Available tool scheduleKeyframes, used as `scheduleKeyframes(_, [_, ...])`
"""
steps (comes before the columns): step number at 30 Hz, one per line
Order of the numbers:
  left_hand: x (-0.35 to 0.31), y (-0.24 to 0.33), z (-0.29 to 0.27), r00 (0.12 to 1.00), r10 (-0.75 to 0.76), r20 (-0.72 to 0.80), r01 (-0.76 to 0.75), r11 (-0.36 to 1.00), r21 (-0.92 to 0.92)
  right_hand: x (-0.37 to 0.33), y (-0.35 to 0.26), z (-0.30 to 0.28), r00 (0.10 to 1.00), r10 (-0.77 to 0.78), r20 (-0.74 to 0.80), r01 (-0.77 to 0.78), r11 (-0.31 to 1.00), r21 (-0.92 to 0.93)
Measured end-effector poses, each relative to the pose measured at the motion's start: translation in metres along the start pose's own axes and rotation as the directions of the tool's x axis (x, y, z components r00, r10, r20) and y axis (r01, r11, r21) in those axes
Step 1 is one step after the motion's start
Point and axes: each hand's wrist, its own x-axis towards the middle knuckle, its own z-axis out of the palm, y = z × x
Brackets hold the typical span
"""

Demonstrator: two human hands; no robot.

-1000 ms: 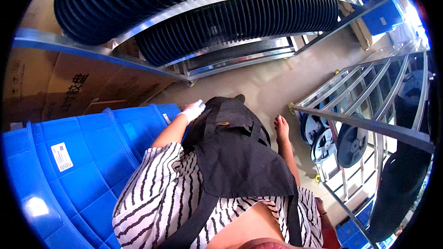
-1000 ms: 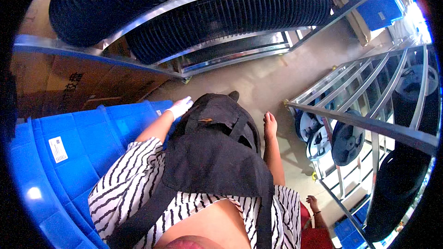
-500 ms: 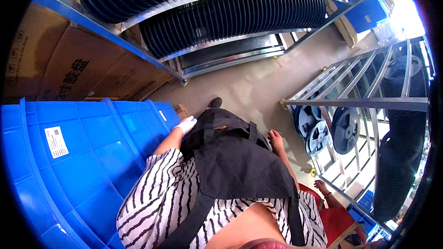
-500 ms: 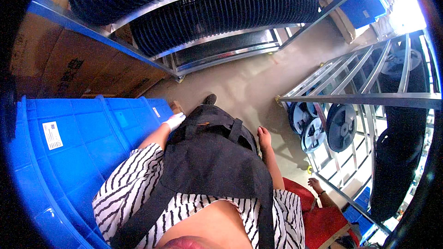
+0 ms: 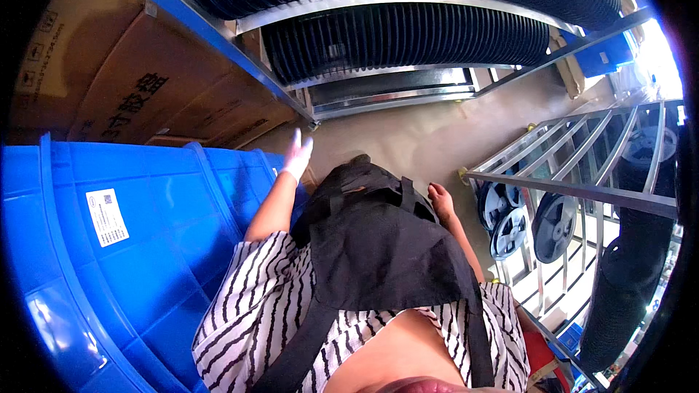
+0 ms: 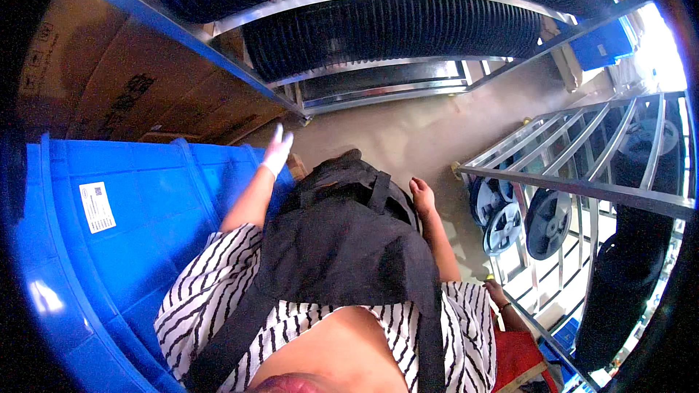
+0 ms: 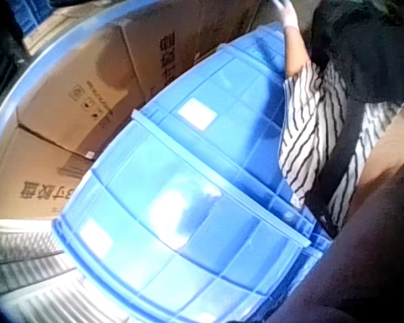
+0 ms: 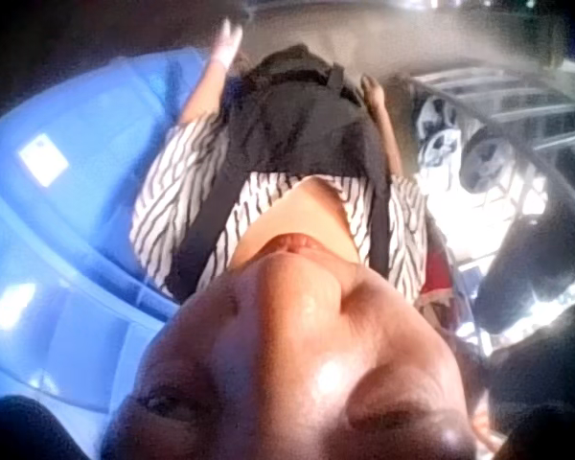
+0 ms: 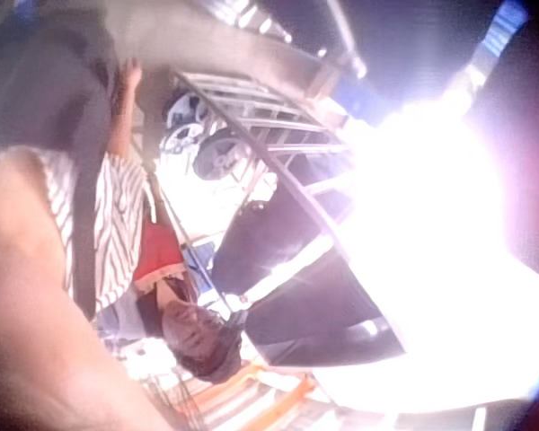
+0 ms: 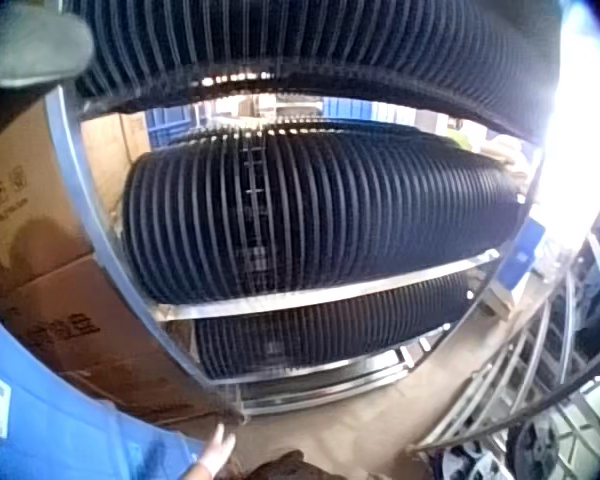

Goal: The person repeatedly picks up blue plastic circular parts and stacks them onto a metal rack. They handle the parts one at a time, aligning and placing them in a growing stack.

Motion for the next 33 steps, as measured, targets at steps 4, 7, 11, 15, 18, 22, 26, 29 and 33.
scheduleKeyframes(4, [0.052, 0.109, -0.031, 0.958, 0.18, -0.225, -0.265, 0.858, -0.44, -0.008, -0.001, -0.011, 0.999, 0.041, -0.011, -0.04, 0.994, 0.105])
scheduleKeyframes(7, [0.117, 0.098, -0.035, 0.918, -0.15, -0.366, -0.085, 0.83, -0.552, -0.024, -0.031, -0.015, 0.997, 0.06, 0.041, -0.06, 0.998, 0.002])
scheduleKeyframes(11, [0.125, 0.155, -0.015, 0.88, -0.37, -0.297, 0.087, 0.742, -0.664, -0.053, -0.008, -0.03, 0.997, 0.056, -0.045, -0.06, 0.994, -0.092])
scheduleKeyframes(15, [0.129, 0.152, 0.008, 0.863, -0.341, -0.372, -0.051, 0.675, -0.736, -0.056, 0.024, -0.029, 0.991, 0.055, -0.124, -0.078, 0.979, -0.187])
scheduleKeyframes(18, [0.117, 0.185, 0.017, 0.855, -0.412, -0.315, 0.113, 0.74, -0.663, -0.053, 0.078, -0.03, 0.983, 0.112, -0.147, -0.125, 0.989, -0.084])
scheduleKeyframes(22, [0.105, 0.187, 0.005, 0.913, -0.331, -0.238, 0.031, 0.638, -0.769, -0.024, 0.087, -0.025, 0.991, 0.055, -0.12, -0.08, 0.973, -0.215])
scheduleKeyframes(26, [0.073, 0.178, -0.026, 0.893, -0.123, -0.433, -0.149, 0.827, -0.543, -0.017, -0.022, 0.001, 0.995, 0.102, -0.008, -0.102, 0.994, -0.048])
scheduleKeyframes(29, [0.032, 0.216, -0.037, 0.608, 0.418, -0.675, -0.617, 0.783, -0.071, -0.003, -0.033, -0.003, 0.997, 0.035, -0.065, -0.041, 0.995, -0.087])
scheduleKeyframes(33, [0.011, 0.29, -0.104, -0.002, 0.809, -0.588, -0.665, 0.438, 0.605, 0.008, -0.034, -0.005, 0.997, 0.026, -0.069, -0.031, 0.997, -0.071])
